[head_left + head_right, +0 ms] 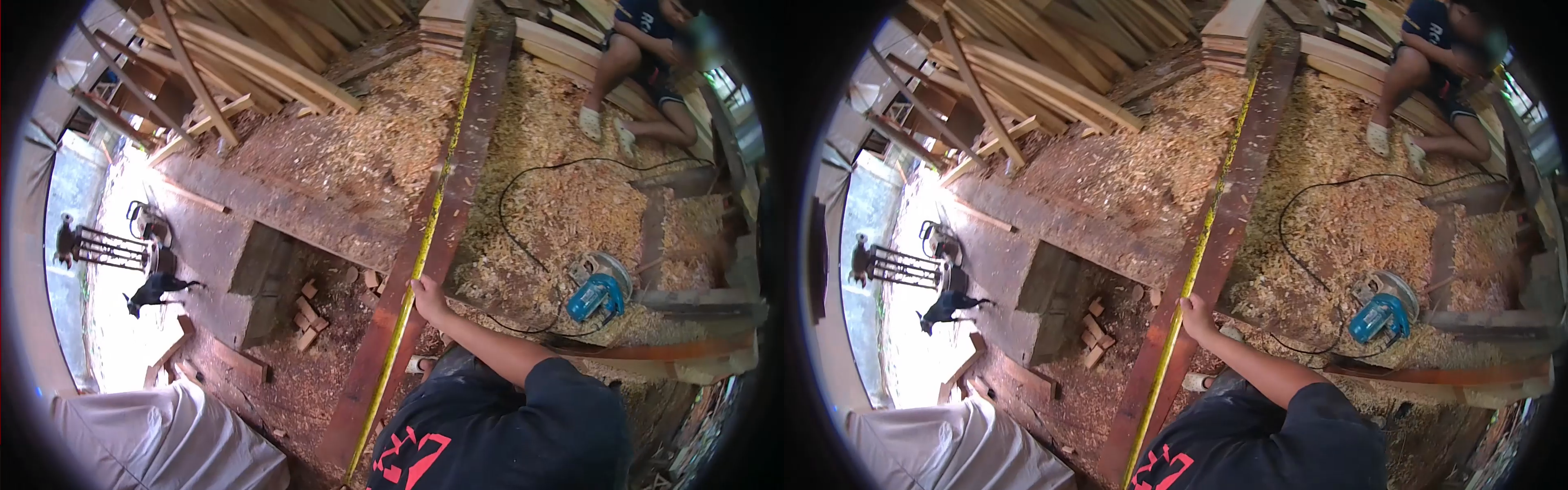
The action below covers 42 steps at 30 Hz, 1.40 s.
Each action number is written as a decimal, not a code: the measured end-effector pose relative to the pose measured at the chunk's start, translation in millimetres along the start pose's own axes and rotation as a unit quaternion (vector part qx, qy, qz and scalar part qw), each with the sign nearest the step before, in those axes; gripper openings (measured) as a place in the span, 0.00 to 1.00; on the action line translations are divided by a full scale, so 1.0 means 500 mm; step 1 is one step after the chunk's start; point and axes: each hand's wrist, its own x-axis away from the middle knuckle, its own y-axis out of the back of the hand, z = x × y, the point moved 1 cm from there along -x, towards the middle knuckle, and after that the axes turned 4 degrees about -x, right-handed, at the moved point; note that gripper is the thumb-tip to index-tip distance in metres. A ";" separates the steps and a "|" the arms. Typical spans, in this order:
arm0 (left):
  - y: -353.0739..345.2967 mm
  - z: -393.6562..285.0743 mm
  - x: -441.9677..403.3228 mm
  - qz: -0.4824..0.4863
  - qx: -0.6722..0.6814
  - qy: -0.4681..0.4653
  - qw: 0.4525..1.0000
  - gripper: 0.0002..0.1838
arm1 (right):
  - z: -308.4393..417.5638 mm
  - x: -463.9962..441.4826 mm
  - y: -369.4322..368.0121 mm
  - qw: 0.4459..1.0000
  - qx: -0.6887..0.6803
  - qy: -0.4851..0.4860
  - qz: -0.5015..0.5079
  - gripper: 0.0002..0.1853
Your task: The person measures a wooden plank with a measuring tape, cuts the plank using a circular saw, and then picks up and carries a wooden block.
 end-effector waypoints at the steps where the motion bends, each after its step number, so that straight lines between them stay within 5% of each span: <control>1: -0.006 -0.009 -0.033 0.000 -0.065 -0.050 0.997 0.13 | 0.013 -0.024 0.016 0.999 -0.037 -0.037 -0.003 0.09; 2: -0.011 -0.042 -0.054 0.000 -0.128 -0.102 0.986 0.13 | 0.018 -0.043 0.032 0.995 -0.075 -0.072 -0.006 0.09; 3: -0.020 -0.075 -0.076 0.045 -0.074 -0.053 0.995 0.20 | -0.023 -0.078 0.040 0.998 -0.016 -0.049 -0.029 0.08; 6: -0.096 -0.078 -0.239 0.075 -0.193 -0.080 0.975 0.16 | 0.030 -0.111 0.062 0.984 -0.113 -0.112 -0.074 0.08; 8: -0.130 -0.216 -0.266 0.086 -0.167 -0.077 0.979 0.17 | 0.057 -0.119 0.068 0.982 -0.096 -0.142 -0.081 0.07; 10: -0.176 -0.267 -0.352 0.076 -0.260 -0.219 0.937 0.20 | 0.043 -0.126 0.070 0.989 -0.053 -0.111 -0.078 0.07; 12: -0.199 -0.432 -0.339 0.076 -0.212 -0.190 0.956 0.20 | 0.034 -0.123 0.076 0.986 -0.151 -0.078 -0.004 0.11; 14: -0.227 -0.491 -0.400 0.099 -0.302 -0.306 0.897 0.20 | 0.086 -0.091 0.107 0.953 -0.259 -0.130 0.087 0.17; 16: -0.252 -0.581 -0.414 0.107 -0.235 -0.243 0.935 0.20 | 0.083 -0.073 0.136 0.955 -0.238 -0.158 0.082 0.20; 21: -0.296 -0.724 -0.453 0.012 -0.226 -0.250 0.941 0.20 | 0.068 -0.037 0.222 0.920 -0.276 -0.221 0.172 0.21; 32: -0.341 -0.820 -0.496 -0.028 -0.188 -0.267 0.945 0.19 | -0.023 0.000 0.305 0.915 -0.191 -0.297 0.198 0.18; 42: -0.362 -0.891 -0.511 -0.007 -0.172 -0.291 0.941 0.17 | -0.039 -0.047 0.405 0.928 -0.215 -0.282 0.116 0.16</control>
